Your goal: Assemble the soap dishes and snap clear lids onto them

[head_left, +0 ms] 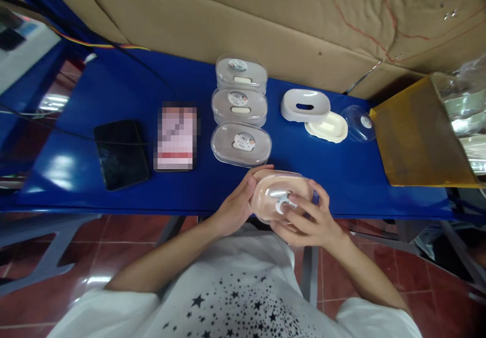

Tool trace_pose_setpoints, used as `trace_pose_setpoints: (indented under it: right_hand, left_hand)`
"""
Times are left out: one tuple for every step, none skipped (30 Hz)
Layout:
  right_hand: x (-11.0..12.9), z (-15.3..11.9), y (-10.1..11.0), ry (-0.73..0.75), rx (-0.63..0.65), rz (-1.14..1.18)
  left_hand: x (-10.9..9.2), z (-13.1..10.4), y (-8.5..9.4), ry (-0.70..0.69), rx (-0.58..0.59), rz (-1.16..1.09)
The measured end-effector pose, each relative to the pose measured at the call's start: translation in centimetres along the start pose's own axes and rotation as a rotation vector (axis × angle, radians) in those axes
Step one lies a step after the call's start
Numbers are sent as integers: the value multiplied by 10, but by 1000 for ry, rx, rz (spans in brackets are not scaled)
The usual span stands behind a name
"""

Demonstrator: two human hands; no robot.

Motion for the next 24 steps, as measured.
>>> trace_pose_setpoints:
  right_hand:
    - [0, -1, 0, 12, -3, 9]
    - [1, -1, 0, 32, -6, 22]
    - [1, -1, 1, 54, -10, 35]
    - [1, -1, 1, 75, -12, 48]
    - [0, -1, 2, 93, -16, 57]
    - [0, 0, 3, 108, -19, 60]
    - [0, 1, 3, 125, -12, 53]
    - [1, 2, 2, 146, -2, 38]
    - [2, 2, 1, 169, 10, 23]
    - [3, 3, 0, 188, 19, 15]
    - [2, 4, -1, 191, 23, 22]
    - [-2, 6, 0, 174, 19, 49]
    - [-8, 7, -1, 140, 14, 88]
    - [-15, 9, -2, 97, 14, 132]
    - [-22, 10, -5, 53, 24, 173]
    - [-29, 10, -8, 18, 37, 211]
    - [-34, 10, -13, -6, 60, 249]
    - [-38, 10, -19, -25, 83, 290]
    - [-42, 9, -24, -46, 103, 333]
    - [-45, 7, -29, -69, 121, 373]
    - [-48, 6, -33, -94, 139, 403]
    - [-50, 5, -37, -117, 157, 421]
    - [-50, 3, -39, -132, 176, 431]
    - [-50, 3, -40, -139, 195, 436]
  left_hand:
    - [1, 0, 0, 13, -5, -1]
    - [2, 0, 0, 29, -10, -4]
    - [4, 0, 0, 49, -12, -6]
    - [5, 0, 0, 65, -14, -9]
    - [6, 1, -1, 77, -16, -13]
    - [7, 1, -2, 85, -15, -15]
    - [6, 2, -2, 88, -16, -14]
    - [6, 2, -4, 90, -13, -13]
    - [5, 2, -5, 93, -6, -9]
    - [4, 2, -7, 96, 2, -3]
    - [3, 2, -7, 96, 5, 2]
    - [2, 1, -7, 96, 1, 2]
    - [0, -1, -6, 92, -11, 0]
    - [-2, -2, -3, 84, -31, 0]
    - [-4, -4, 0, 73, -55, 6]
    - [-7, -5, 4, 59, -78, 16]
    - [-10, -6, 6, 45, -93, 29]
    - [-12, -7, 8, 32, -100, 42]
    - [-14, -6, 9, 20, -102, 55]
    - [-16, -6, 9, 10, -100, 65]
    - [-17, -5, 9, 1, -96, 77]
    - [-19, -4, 9, -7, -89, 94]
    - [-21, -3, 8, -11, -78, 116]
    - [-23, -4, 7, -8, -65, 153]
Point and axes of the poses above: each hand's wrist, its own z-axis towards the middle knuckle, its own y-axis out of the back of the hand, x = y × z, the point moved 10 cm from there along z, towards the middle knuckle, and after that the axes turned 9 degrees about x, right-handed, at the moved point
